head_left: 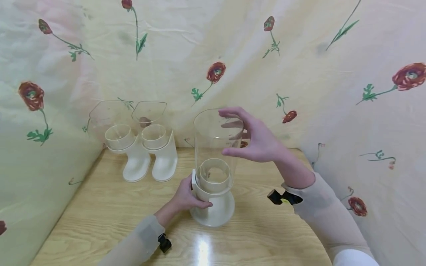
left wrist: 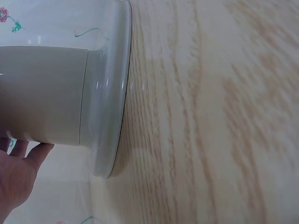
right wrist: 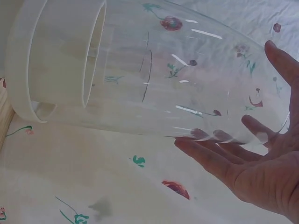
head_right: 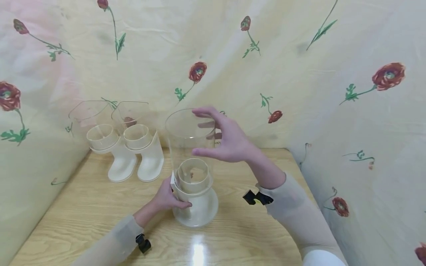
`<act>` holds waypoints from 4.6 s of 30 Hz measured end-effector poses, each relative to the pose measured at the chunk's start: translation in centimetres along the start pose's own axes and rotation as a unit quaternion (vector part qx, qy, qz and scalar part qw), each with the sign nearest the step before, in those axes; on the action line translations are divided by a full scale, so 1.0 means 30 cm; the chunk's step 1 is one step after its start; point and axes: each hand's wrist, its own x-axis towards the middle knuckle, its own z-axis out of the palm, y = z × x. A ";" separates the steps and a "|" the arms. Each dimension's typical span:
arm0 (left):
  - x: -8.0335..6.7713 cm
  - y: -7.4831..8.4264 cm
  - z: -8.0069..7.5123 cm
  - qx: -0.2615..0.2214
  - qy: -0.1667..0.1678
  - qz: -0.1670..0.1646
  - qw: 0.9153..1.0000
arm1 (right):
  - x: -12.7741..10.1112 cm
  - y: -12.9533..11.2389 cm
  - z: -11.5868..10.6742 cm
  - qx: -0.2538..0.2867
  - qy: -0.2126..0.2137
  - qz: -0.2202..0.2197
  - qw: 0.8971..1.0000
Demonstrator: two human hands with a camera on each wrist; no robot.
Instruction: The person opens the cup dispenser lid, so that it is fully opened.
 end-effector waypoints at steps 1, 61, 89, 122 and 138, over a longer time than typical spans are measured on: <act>0.001 -0.001 0.000 0.001 -0.001 0.001 1.000 | 0.001 0.001 -0.001 -0.002 -0.001 -0.001 1.000; 0.008 -0.006 -0.006 0.014 0.004 0.014 1.000 | -0.017 0.079 0.032 0.074 -0.047 0.060 0.994; 0.009 -0.005 -0.007 0.026 0.000 0.006 1.000 | -0.017 0.084 0.021 0.124 -0.038 0.056 0.990; 0.011 -0.019 -0.014 0.029 -0.017 0.010 0.999 | -0.030 0.007 -0.009 0.132 -0.014 0.001 0.991; 0.006 -0.014 -0.012 0.020 -0.011 -0.002 1.000 | 0.009 -0.011 -0.018 0.113 0.000 0.028 0.993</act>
